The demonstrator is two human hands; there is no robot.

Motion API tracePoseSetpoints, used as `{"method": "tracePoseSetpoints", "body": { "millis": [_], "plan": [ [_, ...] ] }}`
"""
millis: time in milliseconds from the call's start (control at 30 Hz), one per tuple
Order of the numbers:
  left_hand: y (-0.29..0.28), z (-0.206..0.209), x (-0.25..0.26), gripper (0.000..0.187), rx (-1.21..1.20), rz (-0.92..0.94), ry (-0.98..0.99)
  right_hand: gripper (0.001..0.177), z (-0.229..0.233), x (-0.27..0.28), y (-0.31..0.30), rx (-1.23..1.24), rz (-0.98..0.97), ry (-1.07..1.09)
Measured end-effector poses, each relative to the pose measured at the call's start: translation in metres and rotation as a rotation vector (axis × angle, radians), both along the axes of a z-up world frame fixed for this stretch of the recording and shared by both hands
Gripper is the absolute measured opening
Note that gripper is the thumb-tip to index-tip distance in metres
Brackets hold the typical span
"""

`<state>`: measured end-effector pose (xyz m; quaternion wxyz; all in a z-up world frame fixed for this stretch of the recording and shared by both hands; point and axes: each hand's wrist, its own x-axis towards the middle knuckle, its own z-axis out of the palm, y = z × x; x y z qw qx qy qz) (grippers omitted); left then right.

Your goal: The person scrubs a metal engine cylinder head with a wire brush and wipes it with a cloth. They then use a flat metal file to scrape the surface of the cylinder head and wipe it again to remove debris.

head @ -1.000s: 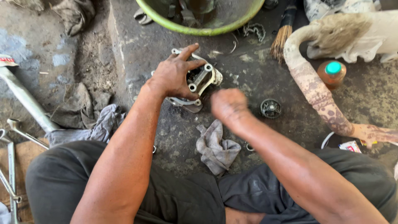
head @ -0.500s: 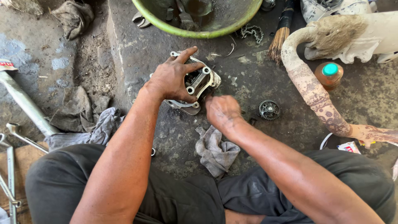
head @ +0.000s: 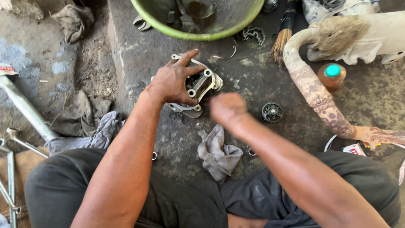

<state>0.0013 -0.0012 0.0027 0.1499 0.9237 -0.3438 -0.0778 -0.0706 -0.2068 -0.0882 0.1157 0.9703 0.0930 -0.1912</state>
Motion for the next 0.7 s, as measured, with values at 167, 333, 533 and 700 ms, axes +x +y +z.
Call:
{"method": "tracePoseSetpoints", "body": {
  "millis": [167,333,533,700],
  "plan": [
    [0.003,-0.001,0.0,0.102,-0.01,-0.008,0.002,0.023,-0.01,-0.015,0.014,0.109,0.02,-0.134],
    [0.001,0.002,-0.001,0.105,0.016,-0.002,0.017,0.024,0.017,-0.019,0.021,0.23,-0.142,-0.065],
    [0.001,0.005,0.002,0.103,0.037,-0.012,-0.002,0.032,0.03,-0.02,0.013,0.339,-0.256,-0.067],
    [0.001,0.005,0.003,0.104,0.041,-0.018,0.006,0.023,0.024,-0.024,0.022,0.309,-0.165,0.04]
  ]
}}
